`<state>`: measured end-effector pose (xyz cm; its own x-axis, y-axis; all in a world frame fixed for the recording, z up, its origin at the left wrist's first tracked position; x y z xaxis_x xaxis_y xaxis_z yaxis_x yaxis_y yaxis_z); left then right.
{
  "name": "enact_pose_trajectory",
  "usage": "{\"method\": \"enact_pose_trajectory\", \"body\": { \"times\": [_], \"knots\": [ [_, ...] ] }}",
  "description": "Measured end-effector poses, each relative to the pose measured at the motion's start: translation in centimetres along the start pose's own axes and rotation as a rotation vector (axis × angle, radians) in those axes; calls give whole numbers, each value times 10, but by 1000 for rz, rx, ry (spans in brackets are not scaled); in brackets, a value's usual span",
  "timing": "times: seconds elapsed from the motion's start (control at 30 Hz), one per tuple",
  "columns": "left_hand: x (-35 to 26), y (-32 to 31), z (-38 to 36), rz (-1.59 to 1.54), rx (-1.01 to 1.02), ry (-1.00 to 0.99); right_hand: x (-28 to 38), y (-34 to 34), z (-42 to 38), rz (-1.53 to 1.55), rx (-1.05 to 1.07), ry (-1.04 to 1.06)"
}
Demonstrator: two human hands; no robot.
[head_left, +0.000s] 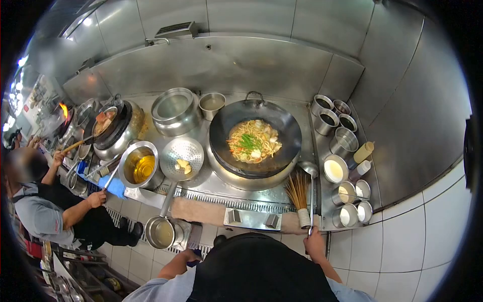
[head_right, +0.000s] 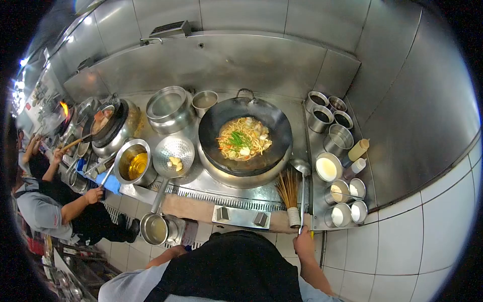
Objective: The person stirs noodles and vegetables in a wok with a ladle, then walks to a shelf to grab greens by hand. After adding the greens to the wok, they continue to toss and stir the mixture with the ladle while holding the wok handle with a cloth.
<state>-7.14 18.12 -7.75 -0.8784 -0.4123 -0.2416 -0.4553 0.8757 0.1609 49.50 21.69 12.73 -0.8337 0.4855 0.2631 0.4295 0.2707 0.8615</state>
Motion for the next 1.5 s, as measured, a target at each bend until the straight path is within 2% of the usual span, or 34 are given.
{"method": "enact_pose_trajectory", "body": {
  "times": [0.03, 0.17, 0.27, 0.4, 0.43, 0.5, 0.57, 0.63, 0.7, 0.83, 0.9, 1.0, 1.07, 1.17, 1.2, 1.23, 1.3, 1.37, 1.5],
  "knots": [
    [-2, -1, -3, -42, -38, 44, -4, -1, 4, 34, -16, -42],
    [-15, -3, -12, 107, -34, 19, -10, 17, 9, 224, -138, -98],
    [-29, -2, -35, 130, -91, 38, -23, 8, 3, 548, -216, 67],
    [-47, -1, -73, 89, -128, 62, 20, 30, -25, 726, -197, 245],
    [-39, -4, -61, 99, -90, 72, 37, 41, -28, 711, -164, 271],
    [-25, -10, -42, 118, -14, 91, 78, 60, -30, 988, 194, 290],
    [-18, -9, -39, 47, 4, 121, 120, 71, -24, 937, 302, 397],
    [-17, -3, -45, 78, -99, 81, 178, 87, -33, 934, 657, 567],
    [-13, 1, -53, -42, -129, 64, 241, 102, -52, 882, 873, 659],
    [9, -12, -50, -222, -190, 13, 356, 85, -55, 621, 1138, 735],
    [29, -27, -33, -365, -172, -45, 404, 63, -51, 520, 1162, 792],
    [46, -58, -32, -420, -104, -18, 461, 28, -49, 387, 1094, 838],
    [55, -81, -37, -423, -60, 36, 487, 6, -44, 252, 966, 892],
    [80, -122, -37, -496, -3, 69, 508, -14, -50, 125, 904, 873],
    [82, -128, -45, -399, 17, -75, 510, -18, -50, 200, 961, 817],
    [81, -129, -45, -383, 6, -15, 510, -22, -46, 190, 964, 821],
    [71, -124, -58, -353, -11, 107, 509, -22, -42, 411, 1148, 744],
    [78, -126, -50, -391, 19, 137, 506, -11, -43, 430, 1160, 732],
    [85, -95, -51, -391, -4, 142, 502, 17, -45, 656, 1251, 623]
  ]
}}
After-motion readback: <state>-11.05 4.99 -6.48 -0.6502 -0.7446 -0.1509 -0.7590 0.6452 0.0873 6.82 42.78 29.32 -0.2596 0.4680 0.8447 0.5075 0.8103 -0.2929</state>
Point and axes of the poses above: each hand's wrist, its own z-axis towards the middle knuckle, its own y-axis out of the back of the hand, x = y × z, the point moved 3 cm from there along z, towards the middle knuckle, and after that the axes turned 12 degrees about x, right-handed, at the moved point
